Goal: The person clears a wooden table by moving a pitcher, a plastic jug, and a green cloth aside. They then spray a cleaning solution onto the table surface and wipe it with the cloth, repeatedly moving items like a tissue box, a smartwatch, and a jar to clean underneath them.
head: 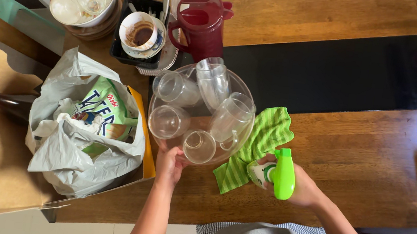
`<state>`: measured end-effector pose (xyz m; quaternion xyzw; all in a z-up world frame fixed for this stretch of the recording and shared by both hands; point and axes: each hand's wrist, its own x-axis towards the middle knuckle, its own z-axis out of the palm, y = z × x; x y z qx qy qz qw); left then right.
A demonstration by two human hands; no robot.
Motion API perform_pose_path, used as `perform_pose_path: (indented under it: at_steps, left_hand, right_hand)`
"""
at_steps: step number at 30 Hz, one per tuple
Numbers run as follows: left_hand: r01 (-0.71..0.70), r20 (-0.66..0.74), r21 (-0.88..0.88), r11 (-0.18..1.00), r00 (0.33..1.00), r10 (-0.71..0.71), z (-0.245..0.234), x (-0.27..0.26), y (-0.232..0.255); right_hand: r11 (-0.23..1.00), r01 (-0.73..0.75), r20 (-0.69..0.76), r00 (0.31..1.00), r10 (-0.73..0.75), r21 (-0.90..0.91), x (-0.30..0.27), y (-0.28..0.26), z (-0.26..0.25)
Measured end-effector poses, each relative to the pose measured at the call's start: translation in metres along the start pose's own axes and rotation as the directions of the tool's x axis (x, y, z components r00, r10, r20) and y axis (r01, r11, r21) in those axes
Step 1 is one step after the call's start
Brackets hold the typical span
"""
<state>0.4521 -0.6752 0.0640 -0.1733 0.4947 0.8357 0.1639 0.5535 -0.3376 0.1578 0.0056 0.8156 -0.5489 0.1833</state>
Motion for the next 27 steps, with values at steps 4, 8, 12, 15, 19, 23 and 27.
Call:
perform_pose_path:
  at_steps: [4,8,12,15,19,23,27]
  left_hand:
    - [-0.001,0.049,-0.04,0.999,0.999,0.003,0.015,0.003,-0.003]
    - [0.071,0.051,0.016,0.997,0.996,-0.072,0.048,0.004,-0.003]
    - [0.138,0.112,0.062,0.988,0.983,-0.144,0.094,0.01,0.002]
    - [0.182,0.202,0.087,0.979,0.959,-0.196,0.133,0.025,-0.009]
    - [0.223,0.31,0.065,0.973,0.922,-0.232,0.2,0.058,-0.051]
    - [0.309,0.405,0.118,0.944,0.853,-0.33,0.272,0.089,-0.106]
    - [0.388,0.448,0.152,0.909,0.793,-0.414,0.342,0.098,-0.159]
  right_hand:
    - [0.994,0.089,-0.119,0.99,-0.082,0.059,0.01,0.0,-0.004]
    - [0.995,0.087,-0.219,0.973,-0.075,0.042,0.012,0.001,-0.021]
    - [0.992,0.12,-0.374,0.922,-0.096,0.039,-0.006,0.009,-0.051]
    - [0.985,0.154,-0.516,0.839,-0.172,-0.078,-0.028,0.024,-0.079]
    - [0.997,0.056,-0.702,0.712,-0.01,0.043,-0.055,0.051,-0.131]
    - [0.995,0.035,-0.795,0.604,0.055,0.095,-0.079,0.077,-0.188]
    - [0.984,-0.128,-0.857,0.485,0.172,0.124,-0.113,0.1,-0.231]
